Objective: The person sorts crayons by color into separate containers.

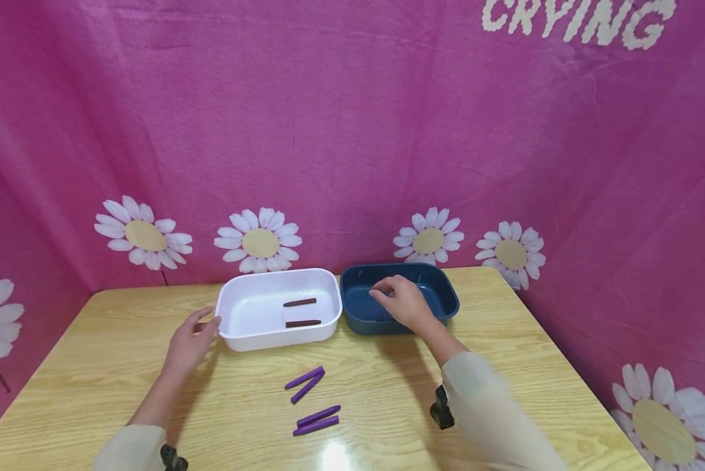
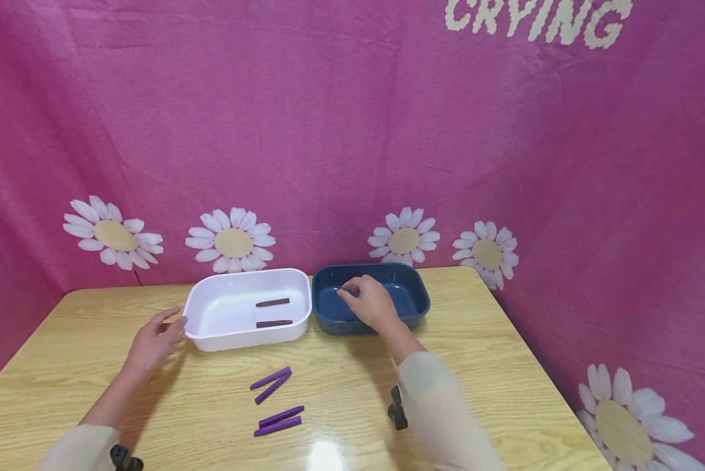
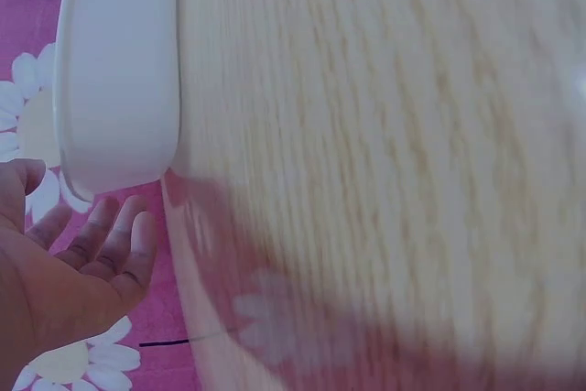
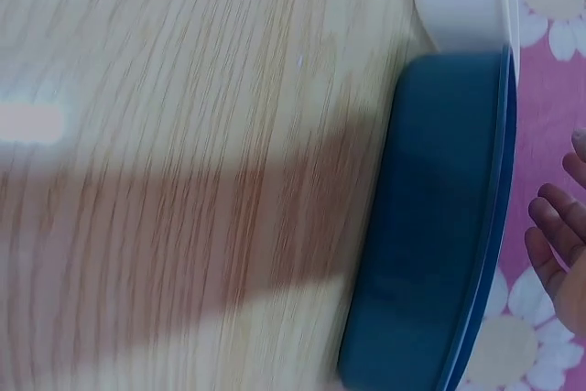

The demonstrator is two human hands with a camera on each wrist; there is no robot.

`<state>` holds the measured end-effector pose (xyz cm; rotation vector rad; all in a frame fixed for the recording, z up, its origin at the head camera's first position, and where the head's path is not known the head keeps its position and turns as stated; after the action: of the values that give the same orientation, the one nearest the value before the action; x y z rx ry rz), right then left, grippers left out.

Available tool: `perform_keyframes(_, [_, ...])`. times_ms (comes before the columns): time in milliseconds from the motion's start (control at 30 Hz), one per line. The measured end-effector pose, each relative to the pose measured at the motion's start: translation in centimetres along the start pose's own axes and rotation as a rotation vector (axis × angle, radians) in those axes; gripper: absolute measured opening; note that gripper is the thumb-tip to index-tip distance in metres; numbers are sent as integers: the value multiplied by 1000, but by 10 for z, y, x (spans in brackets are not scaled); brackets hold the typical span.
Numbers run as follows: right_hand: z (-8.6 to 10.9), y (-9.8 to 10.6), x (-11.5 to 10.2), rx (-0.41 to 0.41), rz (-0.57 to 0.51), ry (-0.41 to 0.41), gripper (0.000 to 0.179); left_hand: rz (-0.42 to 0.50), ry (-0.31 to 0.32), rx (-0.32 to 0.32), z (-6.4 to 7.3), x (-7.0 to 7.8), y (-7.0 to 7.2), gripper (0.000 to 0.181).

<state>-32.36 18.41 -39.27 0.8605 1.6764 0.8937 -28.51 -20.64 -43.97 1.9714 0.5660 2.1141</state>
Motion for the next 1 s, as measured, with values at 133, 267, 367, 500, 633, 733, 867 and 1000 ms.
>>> perform_keyframes(133, [3,8,15,24,22,-12,25,-18,-18,-18,5,6,2,59])
perform_keyframes(267, [5,17,30,44,48,-34,26,-45,-31,-48,10,10,3,60])
perform_keyframes(367, [7,24,42,60,57,-45,28,-69,-39,-67,14,13,4,60])
perform_keyframes(500, [10,33,58,82,50,-59,28,-109,-47,-76,18,16,6,59])
perform_keyframes(633, [14,43,71,87,32,-97,27,-142,-58,-105,23,19,9,60])
perform_keyframes(733, [17,50,80,101,37,-119,27,-166,-50,-152,29,19,10,61])
perform_keyframes(867, [22,58,93,138,49,-144,29,-197,-46,-190,37,20,11,62])
perform_keyframes(1000, [26,62,104,159,43,-166,32,-245,-94,-180,44,28,8,59])
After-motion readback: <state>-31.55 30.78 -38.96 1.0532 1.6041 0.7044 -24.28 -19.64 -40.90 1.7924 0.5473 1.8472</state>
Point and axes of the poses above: each hand's wrist, its own z-axis away from the middle knuckle, its own y-axis out of the back of the hand, x = y × z, the point moved 4 cm from there along -z, towards the middle knuckle, and after that the axes turned 8 degrees about z, right-handed, at the moved point
